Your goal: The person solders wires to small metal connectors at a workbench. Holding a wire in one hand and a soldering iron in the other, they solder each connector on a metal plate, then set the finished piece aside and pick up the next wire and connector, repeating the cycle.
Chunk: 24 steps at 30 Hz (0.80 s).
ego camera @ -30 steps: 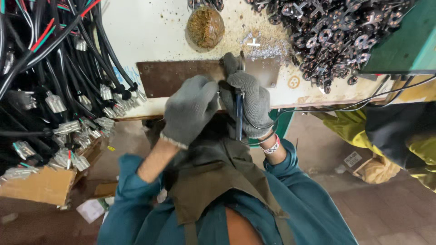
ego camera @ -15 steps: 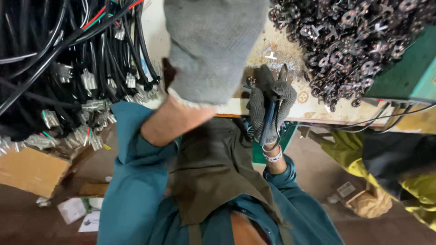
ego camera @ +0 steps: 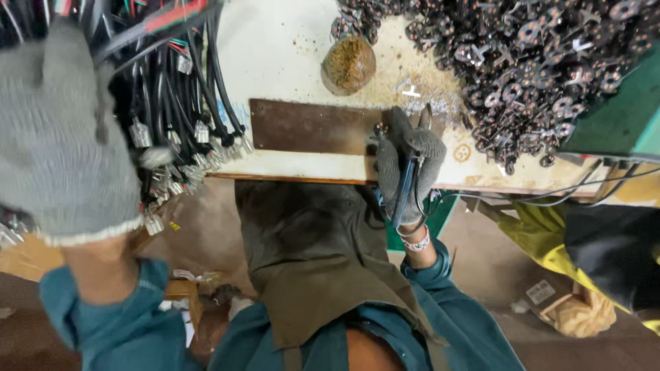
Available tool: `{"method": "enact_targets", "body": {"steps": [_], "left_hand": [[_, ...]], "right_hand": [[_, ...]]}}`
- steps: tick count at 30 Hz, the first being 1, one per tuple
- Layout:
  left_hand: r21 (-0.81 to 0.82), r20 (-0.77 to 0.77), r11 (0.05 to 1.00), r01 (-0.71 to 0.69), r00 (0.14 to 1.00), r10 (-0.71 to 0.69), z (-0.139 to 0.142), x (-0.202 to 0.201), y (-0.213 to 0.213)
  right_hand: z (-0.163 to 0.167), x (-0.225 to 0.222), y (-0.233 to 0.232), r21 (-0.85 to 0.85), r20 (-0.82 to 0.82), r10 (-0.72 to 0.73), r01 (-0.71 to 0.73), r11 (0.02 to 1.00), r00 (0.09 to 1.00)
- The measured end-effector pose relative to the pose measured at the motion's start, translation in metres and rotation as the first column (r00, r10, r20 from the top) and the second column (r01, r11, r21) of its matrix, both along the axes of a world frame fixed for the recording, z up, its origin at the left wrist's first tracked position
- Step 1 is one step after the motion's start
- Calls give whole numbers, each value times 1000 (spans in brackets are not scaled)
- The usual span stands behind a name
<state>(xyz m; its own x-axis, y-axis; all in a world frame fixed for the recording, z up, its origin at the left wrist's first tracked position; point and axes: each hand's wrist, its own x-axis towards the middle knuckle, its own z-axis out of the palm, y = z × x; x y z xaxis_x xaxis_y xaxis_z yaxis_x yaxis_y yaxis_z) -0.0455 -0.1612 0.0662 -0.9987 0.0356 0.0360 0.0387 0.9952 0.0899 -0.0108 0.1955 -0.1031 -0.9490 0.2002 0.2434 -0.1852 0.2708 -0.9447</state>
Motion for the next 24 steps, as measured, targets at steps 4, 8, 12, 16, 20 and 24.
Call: {"method": "enact_targets", "body": {"steps": [4,8,12,16,20,24], "left_hand": [[802,-231,568,187,973,6,-35,-21,9],[965,-258,132,226,903,344,-59,26,4],[969,-120,-188,158,972,203,-53,80,53],[953,224,-181,-243,967,-122,-37,56,158],[938,347,89,-335,914,-210,-42,21,173],[934,298,328,-139,809,-506,-67,27,128]], "right_hand": [[0,3,4,-9,2,57,-57,998,998],[9,3,10,-53,52,77,-74,996,996],[30,11,-2,8,289,24,-28,1000,957],[54,41,-24,-102,291,77,-49,994,954],[56,44,-22,-73,290,51,-31,997,956],[57,19,-24,37,439,-180,182,983,880]]}}
